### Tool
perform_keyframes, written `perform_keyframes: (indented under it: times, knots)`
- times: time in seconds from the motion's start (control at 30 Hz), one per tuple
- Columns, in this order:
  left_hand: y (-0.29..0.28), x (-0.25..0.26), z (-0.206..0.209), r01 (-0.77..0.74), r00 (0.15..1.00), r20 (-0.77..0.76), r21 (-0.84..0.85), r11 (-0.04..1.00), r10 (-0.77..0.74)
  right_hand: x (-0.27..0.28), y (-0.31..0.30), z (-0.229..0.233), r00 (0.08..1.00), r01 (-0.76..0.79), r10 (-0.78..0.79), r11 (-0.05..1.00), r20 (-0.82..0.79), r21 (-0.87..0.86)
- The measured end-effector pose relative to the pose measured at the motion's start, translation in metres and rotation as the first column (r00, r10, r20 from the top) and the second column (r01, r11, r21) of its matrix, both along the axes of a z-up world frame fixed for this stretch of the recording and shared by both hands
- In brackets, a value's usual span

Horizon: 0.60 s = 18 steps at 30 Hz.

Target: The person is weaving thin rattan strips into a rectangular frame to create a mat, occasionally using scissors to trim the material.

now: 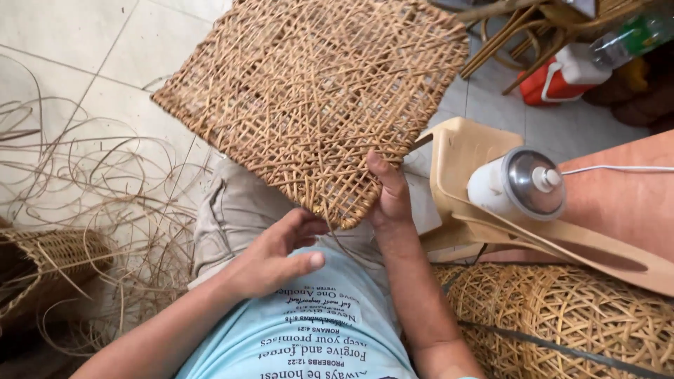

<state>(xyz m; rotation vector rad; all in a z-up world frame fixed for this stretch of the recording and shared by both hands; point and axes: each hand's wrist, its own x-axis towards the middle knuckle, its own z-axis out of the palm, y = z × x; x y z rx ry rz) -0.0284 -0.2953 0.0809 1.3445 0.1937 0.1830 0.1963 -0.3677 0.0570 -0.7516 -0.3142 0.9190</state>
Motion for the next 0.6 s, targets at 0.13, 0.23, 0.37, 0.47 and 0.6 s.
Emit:
perform_keyframes:
  times: [0.13,0.23,0.37,0.47,0.6]
  knots:
    - [-0.012,0.039,0.007,0.022,0.967,0.244,-0.351,0.936,0.069,0.004,0.005,0.027,0.987,0.110,-0.119,0.990,0.108,0.083]
    - [-0.018,0.051,-0.021,-0.051,0.958,0.229,-0.453,0.890,0.172,0.011,0.008,0.031,0.977,0.154,-0.170,0.980,0.127,0.129]
    - [-0.021,0.052,-0.022,-0.186,0.937,0.209,-0.383,0.905,0.281,0.018,0.013,0.031,0.980,0.174,-0.189,0.967,0.063,0.186]
    - [-0.023,0.047,-0.003,-0.244,0.905,0.294,-0.232,0.942,0.307,0.031,0.011,0.016,0.976,0.180,-0.199,0.964,0.083,0.196]
    - [-0.020,0.039,0.037,-0.314,0.886,0.337,-0.073,0.947,0.319,0.019,0.008,0.029,0.976,0.187,-0.207,0.959,0.074,0.215]
